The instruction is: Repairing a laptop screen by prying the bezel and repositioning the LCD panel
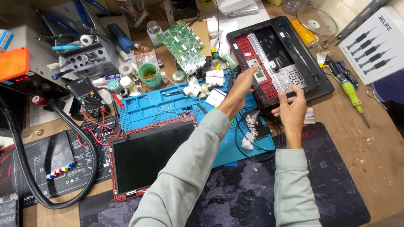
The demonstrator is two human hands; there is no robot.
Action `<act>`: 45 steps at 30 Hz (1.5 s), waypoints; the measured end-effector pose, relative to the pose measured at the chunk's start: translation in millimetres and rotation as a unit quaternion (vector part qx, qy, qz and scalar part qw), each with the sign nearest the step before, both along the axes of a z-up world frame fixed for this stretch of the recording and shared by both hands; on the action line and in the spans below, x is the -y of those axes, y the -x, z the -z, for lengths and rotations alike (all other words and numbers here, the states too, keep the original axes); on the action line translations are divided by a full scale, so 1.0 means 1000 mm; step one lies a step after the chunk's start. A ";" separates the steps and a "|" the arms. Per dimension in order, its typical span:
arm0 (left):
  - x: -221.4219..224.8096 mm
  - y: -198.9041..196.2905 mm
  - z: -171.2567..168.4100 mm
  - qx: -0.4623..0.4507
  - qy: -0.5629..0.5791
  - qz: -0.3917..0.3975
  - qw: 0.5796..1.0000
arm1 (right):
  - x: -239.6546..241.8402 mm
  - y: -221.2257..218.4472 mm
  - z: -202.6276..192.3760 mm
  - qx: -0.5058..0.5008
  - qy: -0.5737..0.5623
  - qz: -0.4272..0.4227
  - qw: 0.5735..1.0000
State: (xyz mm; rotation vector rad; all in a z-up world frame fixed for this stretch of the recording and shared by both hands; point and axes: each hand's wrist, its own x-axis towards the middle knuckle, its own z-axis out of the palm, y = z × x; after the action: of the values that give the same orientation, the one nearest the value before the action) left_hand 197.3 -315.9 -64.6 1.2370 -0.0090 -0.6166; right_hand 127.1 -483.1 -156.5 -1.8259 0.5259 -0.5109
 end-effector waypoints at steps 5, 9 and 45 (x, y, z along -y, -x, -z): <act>-0.006 0.005 -0.005 0.017 0.001 0.006 1.000 | 0.002 0.003 -0.007 -0.046 0.082 -0.007 0.996; -0.004 0.007 0.003 0.025 -0.009 -0.013 1.000 | 0.006 0.005 -0.003 -0.090 0.179 0.003 0.980; -0.203 0.125 0.068 0.292 -0.135 -0.133 0.938 | -0.119 0.026 -0.064 0.231 0.371 -0.140 0.889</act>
State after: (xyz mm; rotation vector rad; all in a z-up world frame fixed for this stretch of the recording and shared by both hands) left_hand 72.1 -113.4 -132.5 1.6194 -0.2570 0.0044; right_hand 101.4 -363.9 -93.0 -2.3316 -0.3159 -1.0043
